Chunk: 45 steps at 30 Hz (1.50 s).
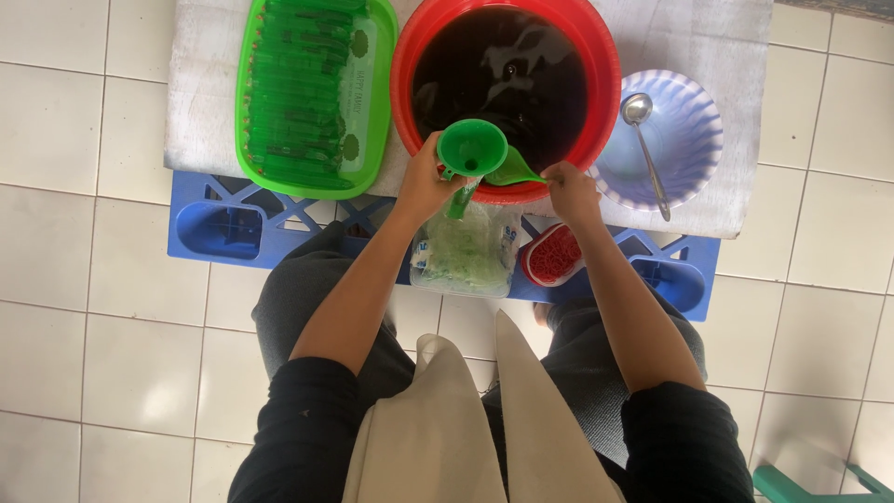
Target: Filling small plastic tubes with liquid using a funnel and tying them closed by hand.
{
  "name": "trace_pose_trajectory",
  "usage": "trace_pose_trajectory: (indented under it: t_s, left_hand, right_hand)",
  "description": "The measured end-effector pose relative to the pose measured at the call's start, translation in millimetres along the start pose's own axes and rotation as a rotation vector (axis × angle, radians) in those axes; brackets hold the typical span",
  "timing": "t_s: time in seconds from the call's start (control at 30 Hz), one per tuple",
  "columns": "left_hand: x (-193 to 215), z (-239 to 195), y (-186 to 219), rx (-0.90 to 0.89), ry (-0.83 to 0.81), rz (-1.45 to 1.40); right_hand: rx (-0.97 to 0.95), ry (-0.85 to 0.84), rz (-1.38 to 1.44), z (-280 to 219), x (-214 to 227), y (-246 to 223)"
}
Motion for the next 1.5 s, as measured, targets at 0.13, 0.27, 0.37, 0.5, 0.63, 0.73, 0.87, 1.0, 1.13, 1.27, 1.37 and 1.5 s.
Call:
trace_pose_trajectory:
  t_s: [0.13,0.27,0.37,0.5,0.63,0.73,0.87,1.0,1.13,1.27,1.37,1.5]
  left_hand:
    - [6,-1,8,-0.015,0.0,0.0]
    - [5,-1,7,-0.04,-0.011,-0.01]
    - [4,-4,5,-0.053,-0.008,0.009]
    - [4,-9,2,-0.082,-0.006,0.049]
    - [-2,-17,6,-0.196,0.009,0.049]
    - [-3,-22,-5,-0.249,0.035,0.03]
    - [-1,-37,2,-0.336,0.103,0.07]
    - [1,-53,16,-0.323,0.105,0.081]
    - [2,-63,11,-0.323,0.1,0.073]
    - [-1,-77,8,-0.3,0.127,0.06]
    - [-7,-86,-3,-0.275,0.152,0.103]
    - [-17,-105,7,-0.273,0.177,0.227]
  right_hand:
    - [0.076,0.068,-0.113,-23,28,-36]
    - [0.387,0.278,-0.229,-40,33,-53]
    - [0.443,0.286,-0.328,-48,28,-57]
    - [0.466,0.348,-0.387,-59,27,-63]
    - [0.391,0.203,-0.378,-72,24,-56]
    - [0.314,0.147,-0.203,-100,39,-76]
    - [0.134,0.028,0.061,-120,22,-53]
    - [-0.076,-0.188,0.169,-123,-30,-18]
    - [-0.124,-0.231,0.258,-142,-78,-6]
    - [-0.062,-0.182,0.398,-152,-118,-3]
    - [0.14,-0.01,0.406,-173,-107,-32]
    - [0.617,0.365,0.499,-210,-48,-98]
Point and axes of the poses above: each hand's wrist, its own z-axis towards the middle knuckle, its own x-axis out of the back of the hand, y = z × x, the point moved 3 cm from there along z, towards the middle knuckle, and after that the axes turned 6 degrees about z, right-handed, at the moved point
